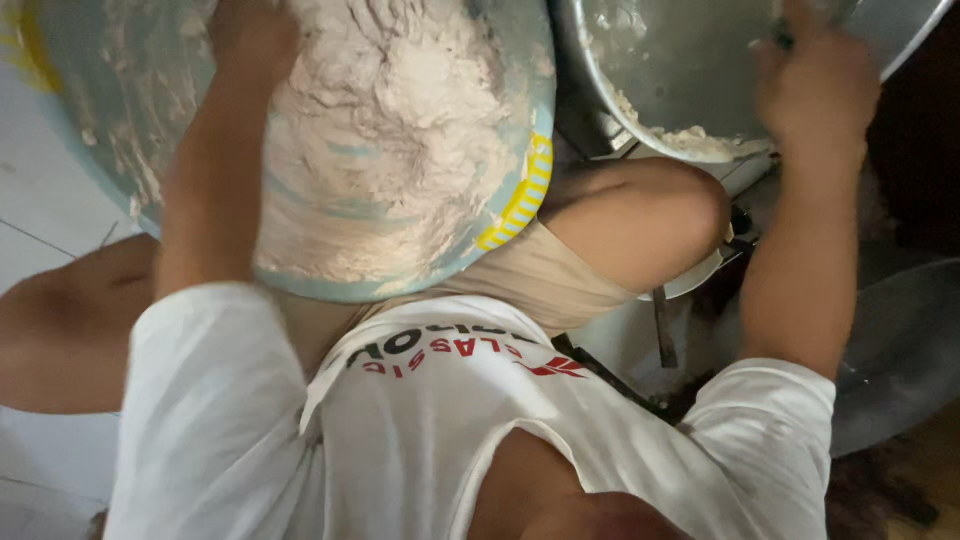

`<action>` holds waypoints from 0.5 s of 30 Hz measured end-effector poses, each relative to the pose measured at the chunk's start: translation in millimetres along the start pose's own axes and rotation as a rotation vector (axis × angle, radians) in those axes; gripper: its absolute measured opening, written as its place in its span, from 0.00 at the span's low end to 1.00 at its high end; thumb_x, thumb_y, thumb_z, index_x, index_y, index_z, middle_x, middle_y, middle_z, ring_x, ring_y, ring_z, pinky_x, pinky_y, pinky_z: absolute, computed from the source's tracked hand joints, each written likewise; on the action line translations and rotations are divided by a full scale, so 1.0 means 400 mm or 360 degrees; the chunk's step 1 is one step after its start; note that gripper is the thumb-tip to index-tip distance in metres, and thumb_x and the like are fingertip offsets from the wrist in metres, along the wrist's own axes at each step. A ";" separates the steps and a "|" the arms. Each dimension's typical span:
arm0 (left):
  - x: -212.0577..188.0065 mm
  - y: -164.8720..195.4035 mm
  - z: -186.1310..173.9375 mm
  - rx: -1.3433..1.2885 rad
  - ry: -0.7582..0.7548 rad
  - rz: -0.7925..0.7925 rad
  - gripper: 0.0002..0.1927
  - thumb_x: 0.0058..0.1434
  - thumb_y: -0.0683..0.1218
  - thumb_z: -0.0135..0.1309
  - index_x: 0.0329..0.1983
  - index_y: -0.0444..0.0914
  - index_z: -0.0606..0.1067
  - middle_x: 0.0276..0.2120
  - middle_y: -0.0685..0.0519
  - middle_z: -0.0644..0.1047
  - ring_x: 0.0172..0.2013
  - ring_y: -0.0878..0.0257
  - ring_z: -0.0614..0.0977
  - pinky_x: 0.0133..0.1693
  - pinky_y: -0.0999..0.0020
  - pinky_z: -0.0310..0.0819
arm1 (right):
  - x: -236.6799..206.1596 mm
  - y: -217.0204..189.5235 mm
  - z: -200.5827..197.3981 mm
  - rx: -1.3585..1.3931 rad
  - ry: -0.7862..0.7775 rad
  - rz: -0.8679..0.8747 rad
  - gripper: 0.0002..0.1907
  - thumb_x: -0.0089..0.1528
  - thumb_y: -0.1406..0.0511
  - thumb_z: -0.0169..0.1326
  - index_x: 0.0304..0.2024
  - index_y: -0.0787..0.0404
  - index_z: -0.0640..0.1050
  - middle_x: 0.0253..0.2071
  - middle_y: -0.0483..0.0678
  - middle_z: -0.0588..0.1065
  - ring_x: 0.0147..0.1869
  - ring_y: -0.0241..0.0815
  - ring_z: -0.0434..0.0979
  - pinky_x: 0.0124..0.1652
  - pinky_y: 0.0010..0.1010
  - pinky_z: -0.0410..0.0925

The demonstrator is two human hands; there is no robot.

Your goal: The person scoops dough from a large blue basin into a metal bowl using a white plastic scoop. They repeatedly dip the scoop into the dough, lift it, and deposit the contents into the adjacent bowl.

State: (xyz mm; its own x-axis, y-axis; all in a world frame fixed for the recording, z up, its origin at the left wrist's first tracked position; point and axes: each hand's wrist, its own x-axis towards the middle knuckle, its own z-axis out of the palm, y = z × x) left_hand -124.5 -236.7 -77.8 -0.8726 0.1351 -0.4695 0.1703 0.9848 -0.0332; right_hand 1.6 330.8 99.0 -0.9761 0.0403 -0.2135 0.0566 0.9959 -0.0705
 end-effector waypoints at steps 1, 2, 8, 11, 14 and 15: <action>-0.035 -0.044 0.041 0.0004 -0.0017 -0.0051 0.17 0.73 0.48 0.42 0.50 0.33 0.77 0.36 0.37 0.79 0.39 0.42 0.80 0.42 0.42 0.70 | 0.000 -0.009 -0.001 0.0068 0.0062 -0.0064 0.16 0.70 0.66 0.60 0.60 0.62 0.77 0.41 0.63 0.77 0.42 0.67 0.78 0.40 0.54 0.70; -0.082 -0.071 0.091 0.0002 -0.0038 -0.0095 0.17 0.73 0.47 0.41 0.50 0.33 0.77 0.37 0.37 0.79 0.40 0.42 0.80 0.43 0.42 0.70 | -0.001 -0.017 -0.002 0.0136 0.0122 -0.0127 0.14 0.70 0.66 0.60 0.57 0.63 0.78 0.40 0.62 0.78 0.41 0.66 0.78 0.40 0.53 0.70; -0.344 0.120 0.335 -0.0051 -0.0376 0.0041 0.17 0.76 0.47 0.38 0.50 0.34 0.76 0.42 0.37 0.81 0.45 0.44 0.82 0.47 0.43 0.73 | -0.042 0.028 0.011 0.0360 0.0660 -0.0129 0.06 0.75 0.69 0.47 0.53 0.62 0.74 0.44 0.52 0.78 0.46 0.51 0.80 0.48 0.41 0.72; -0.379 0.269 0.352 -0.0470 -0.0429 0.0089 0.21 0.73 0.52 0.40 0.52 0.31 0.76 0.46 0.34 0.80 0.49 0.43 0.81 0.51 0.46 0.72 | -0.127 0.097 0.055 0.0904 0.0978 0.0093 0.09 0.78 0.69 0.45 0.60 0.63 0.72 0.40 0.48 0.76 0.38 0.42 0.76 0.41 0.34 0.71; -0.366 0.318 0.311 -0.1095 -0.0545 -0.0215 0.31 0.67 0.60 0.45 0.54 0.27 0.75 0.51 0.31 0.78 0.54 0.41 0.79 0.56 0.51 0.70 | -0.254 0.166 0.140 0.1354 0.1322 0.0378 0.12 0.79 0.68 0.45 0.65 0.62 0.68 0.45 0.49 0.78 0.38 0.39 0.75 0.34 0.29 0.66; -0.356 0.318 0.296 -0.1141 -0.0660 -0.0196 0.35 0.66 0.63 0.46 0.55 0.26 0.75 0.52 0.30 0.77 0.56 0.40 0.78 0.57 0.52 0.70 | -0.296 0.183 0.181 0.1488 0.1432 0.0478 0.13 0.79 0.68 0.46 0.65 0.61 0.66 0.49 0.49 0.80 0.39 0.38 0.75 0.31 0.27 0.65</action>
State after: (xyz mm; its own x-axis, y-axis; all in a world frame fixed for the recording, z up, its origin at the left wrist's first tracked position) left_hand 75.5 -143.3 -119.6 -0.6028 0.1092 -0.7904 -0.3698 0.8396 0.3980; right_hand 136.5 393.2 48.6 -0.6776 0.6468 0.3499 0.0610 0.5237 -0.8497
